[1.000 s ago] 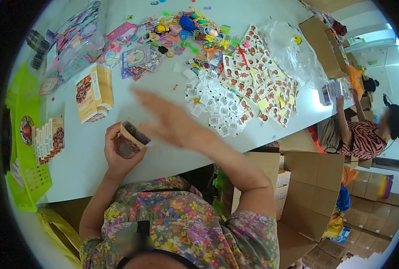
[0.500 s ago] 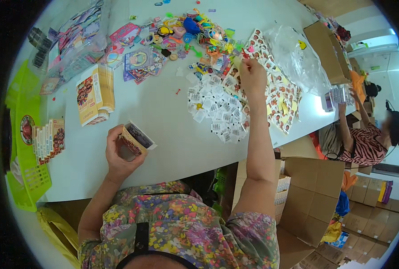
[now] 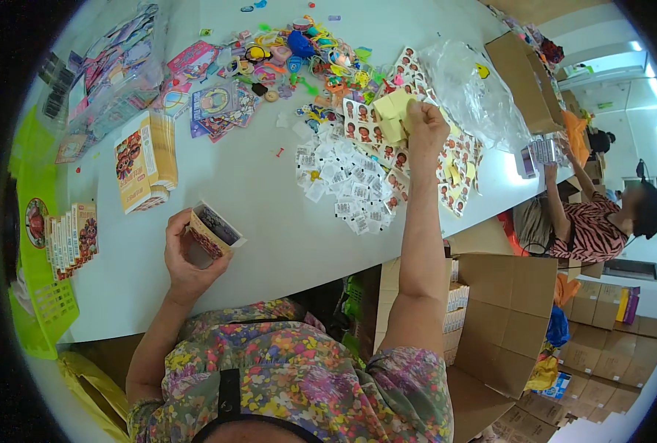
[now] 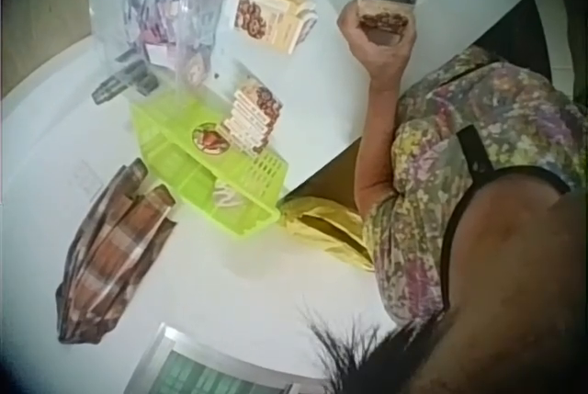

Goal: Packaging small items like stickers and toys into small cardboard boxes at a production workstation.

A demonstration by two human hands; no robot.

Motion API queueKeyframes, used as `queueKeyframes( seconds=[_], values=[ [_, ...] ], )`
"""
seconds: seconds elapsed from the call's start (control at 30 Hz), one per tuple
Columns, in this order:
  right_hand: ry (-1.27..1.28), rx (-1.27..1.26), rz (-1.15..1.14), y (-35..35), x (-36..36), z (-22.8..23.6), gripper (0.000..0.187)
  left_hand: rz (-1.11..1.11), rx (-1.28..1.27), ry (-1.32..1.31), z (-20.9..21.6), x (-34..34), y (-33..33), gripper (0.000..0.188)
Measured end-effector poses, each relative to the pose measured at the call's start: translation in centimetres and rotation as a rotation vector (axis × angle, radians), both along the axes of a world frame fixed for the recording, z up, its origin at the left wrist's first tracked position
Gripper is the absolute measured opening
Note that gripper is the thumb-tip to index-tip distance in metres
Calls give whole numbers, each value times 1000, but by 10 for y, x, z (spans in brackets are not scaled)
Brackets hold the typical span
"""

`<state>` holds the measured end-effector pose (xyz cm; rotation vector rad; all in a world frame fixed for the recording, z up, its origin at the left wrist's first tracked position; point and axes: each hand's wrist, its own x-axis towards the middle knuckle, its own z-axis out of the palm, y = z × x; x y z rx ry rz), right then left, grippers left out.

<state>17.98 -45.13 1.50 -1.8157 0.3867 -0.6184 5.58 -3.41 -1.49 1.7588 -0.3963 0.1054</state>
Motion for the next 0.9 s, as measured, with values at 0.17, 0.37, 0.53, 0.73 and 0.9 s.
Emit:
queueKeyframes(
  seconds=[0.17,0.37,0.53,0.73,0.9],
  values=[
    [72,23,-50,-25,9,9,25,1,-36,51,0,-1,1,76],
    [147,163,-138,-38,8,23,29,2,-48,59,-1,-1,2,75],
    [296,54,14,-51,-9,13,26,-7,-28,62,-2,1,0,75],
    [292,9,37,-45,-18,12,12,-18,-26,53,-2,1,2,76],
    [87,-955,-199,-55,-13,13,15,-10,-38,28,-2,1,-1,75]
  ],
)
